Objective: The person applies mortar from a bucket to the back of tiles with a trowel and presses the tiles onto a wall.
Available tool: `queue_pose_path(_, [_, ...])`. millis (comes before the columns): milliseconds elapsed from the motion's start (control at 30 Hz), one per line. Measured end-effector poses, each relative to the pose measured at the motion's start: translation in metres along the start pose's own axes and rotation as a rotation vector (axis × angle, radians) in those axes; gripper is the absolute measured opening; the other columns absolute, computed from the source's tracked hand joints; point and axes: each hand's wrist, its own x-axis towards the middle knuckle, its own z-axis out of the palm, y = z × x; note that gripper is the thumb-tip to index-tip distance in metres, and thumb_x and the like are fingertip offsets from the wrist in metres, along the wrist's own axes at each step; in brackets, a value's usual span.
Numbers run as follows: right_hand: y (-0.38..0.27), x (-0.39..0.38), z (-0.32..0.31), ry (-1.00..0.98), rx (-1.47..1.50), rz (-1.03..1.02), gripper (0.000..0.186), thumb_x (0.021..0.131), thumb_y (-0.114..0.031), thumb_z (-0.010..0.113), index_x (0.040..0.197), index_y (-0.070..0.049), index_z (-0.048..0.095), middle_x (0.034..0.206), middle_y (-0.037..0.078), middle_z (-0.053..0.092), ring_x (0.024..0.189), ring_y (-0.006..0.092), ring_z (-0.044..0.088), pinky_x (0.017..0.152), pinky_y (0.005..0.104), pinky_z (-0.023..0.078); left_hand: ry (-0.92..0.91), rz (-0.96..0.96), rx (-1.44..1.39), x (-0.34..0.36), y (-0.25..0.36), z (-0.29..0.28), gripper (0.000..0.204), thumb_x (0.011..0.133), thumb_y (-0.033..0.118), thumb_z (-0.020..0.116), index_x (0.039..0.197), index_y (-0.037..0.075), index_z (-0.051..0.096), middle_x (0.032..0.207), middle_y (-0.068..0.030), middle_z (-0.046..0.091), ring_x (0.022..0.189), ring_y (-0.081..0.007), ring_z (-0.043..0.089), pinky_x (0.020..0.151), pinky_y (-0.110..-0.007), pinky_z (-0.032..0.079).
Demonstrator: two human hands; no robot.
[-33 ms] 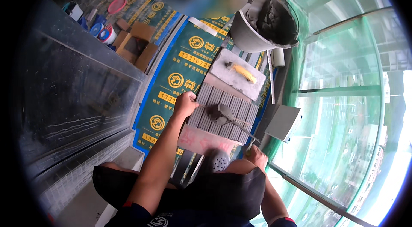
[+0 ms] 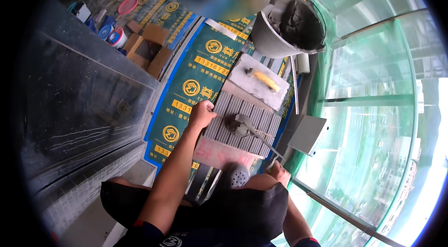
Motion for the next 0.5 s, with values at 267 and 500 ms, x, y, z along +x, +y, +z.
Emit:
queue_pose_path(267, [-0.039,0.024,-0.061,-0.198,0.334,-0.041,0.052,0.095,-0.048,0.063,0.096,0.001,0.045,0.079,0.031,0.062,0.084,0.0523,0.061,0.068,0.0557,0.047,-0.026,-0.046,-0.041,0.007,0.002,-0.007,0.029,0.072,0.015,0.082,0.094,0.002,0.069,0.092,-0.0164,0.073,0.089,-0.0331,0.07,0.078,-0.041,0.054])
queue_pose_path(500, [-0.074,0.037,0.002,-0.421,0.39,0.095,0.055,0.097,-0.051,0.058,0.104,0.003,0.051,0.091,0.037,0.065,0.094,0.0546,0.062,0.079,0.0572,0.05,-0.082,-0.074,-0.088,0.011,0.004,-0.006,0.03,0.071,0.008,0.084,0.091,-0.002,0.065,0.083,-0.0093,0.068,0.076,-0.0182,0.065,0.069,-0.033,0.052])
